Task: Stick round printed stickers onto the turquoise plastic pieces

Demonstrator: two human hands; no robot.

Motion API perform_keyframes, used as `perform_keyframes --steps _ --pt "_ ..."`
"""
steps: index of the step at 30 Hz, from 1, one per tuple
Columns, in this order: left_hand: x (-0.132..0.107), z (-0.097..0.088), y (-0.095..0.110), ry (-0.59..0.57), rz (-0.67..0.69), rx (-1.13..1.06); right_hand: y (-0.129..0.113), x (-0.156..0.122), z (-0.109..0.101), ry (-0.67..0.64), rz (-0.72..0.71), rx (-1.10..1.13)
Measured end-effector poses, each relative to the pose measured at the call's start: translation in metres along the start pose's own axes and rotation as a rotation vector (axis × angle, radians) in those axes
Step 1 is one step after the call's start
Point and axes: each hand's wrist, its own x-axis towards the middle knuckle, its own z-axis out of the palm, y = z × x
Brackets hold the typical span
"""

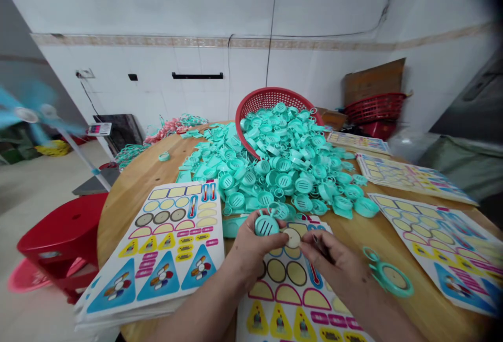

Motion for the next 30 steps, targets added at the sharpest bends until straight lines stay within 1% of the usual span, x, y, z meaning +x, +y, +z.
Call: perform_keyframes --steps 3,8,13,16,21,25,27,30 --pt "0.000 0.000 -0.003 -0.007 0.002 -0.026 -0.002 -0.001 0.002 0.003 -0.018 0.025" --pt "-0.001 0.001 -0.004 -0.026 -0.016 -0.068 -0.003 -0.005 -0.001 -0.036 -0.007 0.044" --pt "-0.001 0.003 -0.004 -0.034 -0.010 -0.076 -0.003 -0.005 -0.003 -0.029 0.013 0.030" --pt "-0.001 0.004 -0.003 -0.051 -0.023 -0.091 -0.002 -0.003 -0.004 -0.006 0.001 0.020" --pt "-0.003 0.005 0.000 -0.071 -0.036 -0.113 0.000 -0.001 -0.008 0.073 0.011 0.011" --pt "-0.004 0.004 0.002 -0.101 -0.042 -0.125 0.000 -0.003 -0.010 0.064 0.038 0.018" --pt "-0.004 0.003 0.002 -0.118 -0.049 -0.154 -0.001 -0.003 -0.010 0.068 0.017 0.005" --pt "-0.004 0.002 0.000 -0.150 -0.052 -0.190 0.001 -0.002 -0.009 0.126 -0.036 0.000"
